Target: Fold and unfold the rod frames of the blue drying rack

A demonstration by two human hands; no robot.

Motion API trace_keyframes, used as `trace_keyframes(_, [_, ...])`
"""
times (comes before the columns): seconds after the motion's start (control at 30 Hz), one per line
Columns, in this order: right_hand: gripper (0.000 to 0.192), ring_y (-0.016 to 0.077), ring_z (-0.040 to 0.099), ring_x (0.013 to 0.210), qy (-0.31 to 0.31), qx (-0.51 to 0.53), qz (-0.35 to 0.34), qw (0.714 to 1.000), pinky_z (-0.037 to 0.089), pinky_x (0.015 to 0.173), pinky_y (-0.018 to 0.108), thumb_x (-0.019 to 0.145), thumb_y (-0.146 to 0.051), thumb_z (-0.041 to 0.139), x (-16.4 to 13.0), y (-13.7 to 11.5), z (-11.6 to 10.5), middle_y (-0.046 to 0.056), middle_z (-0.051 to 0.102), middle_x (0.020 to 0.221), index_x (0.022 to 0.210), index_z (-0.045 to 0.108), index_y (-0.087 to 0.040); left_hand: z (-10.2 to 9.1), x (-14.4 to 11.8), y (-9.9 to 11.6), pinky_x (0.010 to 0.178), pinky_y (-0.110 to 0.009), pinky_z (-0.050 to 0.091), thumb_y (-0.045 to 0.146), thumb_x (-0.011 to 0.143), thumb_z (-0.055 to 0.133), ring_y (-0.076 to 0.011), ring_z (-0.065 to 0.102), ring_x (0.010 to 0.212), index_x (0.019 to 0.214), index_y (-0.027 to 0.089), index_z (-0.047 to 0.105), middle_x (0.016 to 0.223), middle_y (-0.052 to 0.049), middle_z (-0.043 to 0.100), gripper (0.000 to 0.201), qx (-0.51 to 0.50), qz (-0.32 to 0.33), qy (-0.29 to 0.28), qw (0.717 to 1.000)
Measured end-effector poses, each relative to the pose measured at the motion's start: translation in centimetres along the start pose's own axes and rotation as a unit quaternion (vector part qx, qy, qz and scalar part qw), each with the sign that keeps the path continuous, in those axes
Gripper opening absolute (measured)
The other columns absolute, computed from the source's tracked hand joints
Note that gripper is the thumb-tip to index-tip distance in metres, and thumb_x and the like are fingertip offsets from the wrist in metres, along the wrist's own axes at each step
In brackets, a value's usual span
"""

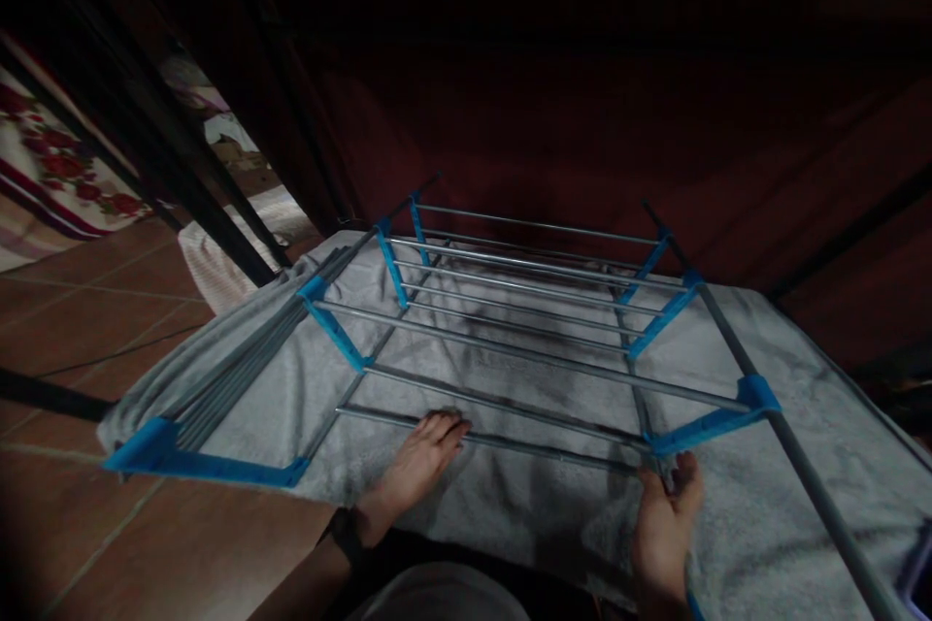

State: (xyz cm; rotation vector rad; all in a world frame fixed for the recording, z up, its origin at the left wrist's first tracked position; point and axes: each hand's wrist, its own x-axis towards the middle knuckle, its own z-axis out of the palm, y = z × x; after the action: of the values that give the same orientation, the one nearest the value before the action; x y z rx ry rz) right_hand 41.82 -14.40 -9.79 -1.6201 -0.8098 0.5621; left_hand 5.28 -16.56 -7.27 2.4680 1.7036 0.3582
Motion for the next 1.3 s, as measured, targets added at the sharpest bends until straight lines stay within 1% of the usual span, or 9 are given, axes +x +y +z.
trace_keyframes(0.1, [0.083, 0.0386, 0.041, 0.149, 0.023, -0.033, 0.074, 0.996, 0.032, 0.124, 0.054, 0.075, -0.057, 0.065, 0.4, -1.0, 0.1, 0.011, 0.045, 0.158, 0.152, 0.045, -0.033, -0.2, 1.5, 0.3, 0.114, -0.041, 0.049, 0.009, 0.100, 0.045, -0.0225, 0.064, 0.125, 0.136, 0.024, 0.065, 0.131, -0.006, 0.069, 0.044, 0.031, 0.013, -0.028, 0.999])
trace_keyframes(0.2, [0.087, 0.0353, 0.041, 0.148, 0.025, -0.026, 0.084, 0.996, 0.035, 0.123, 0.052, 0.074, -0.056, 0.063, 0.7, -2.2, 0.2, 0.012, 0.043, 0.161, 0.154, 0.043, -0.027, -0.3, 2.4, 0.2, 0.111, -0.041, 0.051, 0.002, 0.096, 0.038, -0.0235, 0.067, 0.119, 0.123, 0.021, 0.071, 0.123, -0.007, 0.072, 0.046, 0.026, 0.027, -0.032, 0.999])
trace_keyframes(0.33, [0.082, 0.0325, 0.047, 0.143, 0.038, 0.016, 0.090, 0.995, 0.038, 0.120, 0.052, 0.077, -0.053, 0.062, 1.2, -2.9, 0.3, 0.012, 0.046, 0.161, 0.153, 0.047, -0.027, -0.5, 2.5, -1.3, 0.102, -0.042, 0.055, 0.001, 0.095, 0.030, -0.0240, 0.071, 0.110, 0.123, 0.021, 0.070, 0.120, -0.009, 0.075, 0.053, 0.027, 0.045, 0.032, 0.998])
trace_keyframes(0.5, [0.075, 0.0313, 0.050, 0.142, 0.060, 0.053, 0.049, 0.996, 0.038, 0.120, 0.051, 0.076, -0.044, 0.062, 2.4, -3.9, 0.6, 0.010, 0.053, 0.155, 0.147, 0.053, -0.025, -2.8, 2.3, -3.2, 0.096, -0.042, 0.056, 0.008, 0.094, 0.035, -0.0245, 0.072, 0.105, 0.133, 0.022, 0.067, 0.118, -0.009, 0.076, 0.052, 0.040, 0.085, 0.076, 0.993])
trace_keyframes(0.67, [0.074, 0.0287, 0.051, 0.142, 0.051, 0.087, 0.015, 0.995, 0.036, 0.122, 0.049, 0.076, -0.045, 0.062, 3.3, -4.7, 1.1, 0.010, 0.056, 0.153, 0.147, 0.053, -0.025, -5.4, 3.2, -2.5, 0.088, -0.037, 0.057, 0.009, 0.094, 0.038, -0.0237, 0.072, 0.099, 0.142, 0.023, 0.064, 0.117, -0.009, 0.075, 0.056, 0.012, 0.086, 0.107, 0.990])
trace_keyframes(0.77, [0.074, 0.0283, 0.054, 0.140, 0.046, 0.079, -0.009, 0.996, 0.037, 0.121, 0.050, 0.078, -0.043, 0.060, 3.5, -5.2, 1.2, 0.009, 0.058, 0.152, 0.150, 0.052, -0.027, -5.8, 3.8, -1.5, 0.085, -0.034, 0.057, 0.008, 0.094, 0.039, -0.0217, 0.071, 0.095, 0.144, 0.024, 0.062, 0.114, -0.007, 0.075, 0.057, -0.017, 0.106, 0.113, 0.988])
trace_keyframes(0.87, [0.075, 0.0300, 0.058, 0.136, 0.054, 0.070, -0.031, 0.996, 0.039, 0.119, 0.051, 0.078, -0.042, 0.060, 3.6, -6.3, 1.1, 0.012, 0.062, 0.146, 0.150, 0.053, -0.022, -5.7, 4.1, -0.9, 0.085, -0.034, 0.056, 0.005, 0.092, 0.039, -0.0209, 0.071, 0.094, 0.144, 0.024, 0.062, 0.112, -0.007, 0.074, 0.060, -0.022, 0.122, 0.122, 0.985])
trace_keyframes(1.07, [0.077, 0.0301, 0.058, 0.135, 0.049, 0.069, -0.047, 0.995, 0.040, 0.119, 0.050, 0.078, -0.040, 0.059, 3.6, -7.9, 0.8, 0.015, 0.061, 0.148, 0.151, 0.051, -0.019, -6.1, 4.1, -1.3, 0.082, -0.033, 0.055, 0.005, 0.094, 0.038, -0.0198, 0.070, 0.090, 0.146, 0.024, 0.060, 0.109, -0.006, 0.074, 0.060, -0.021, 0.133, 0.131, 0.982])
trace_keyframes(1.3, [0.076, 0.0286, 0.058, 0.135, 0.044, 0.075, -0.049, 0.995, 0.039, 0.120, 0.050, 0.077, -0.039, 0.059, 3.6, -7.7, 0.6, 0.013, 0.061, 0.149, 0.151, 0.053, -0.022, -6.4, 4.6, -1.3, 0.082, -0.032, 0.055, 0.006, 0.095, 0.038, -0.0196, 0.071, 0.091, 0.142, 0.023, 0.063, 0.107, -0.006, 0.075, 0.056, -0.004, 0.156, 0.155, 0.975])
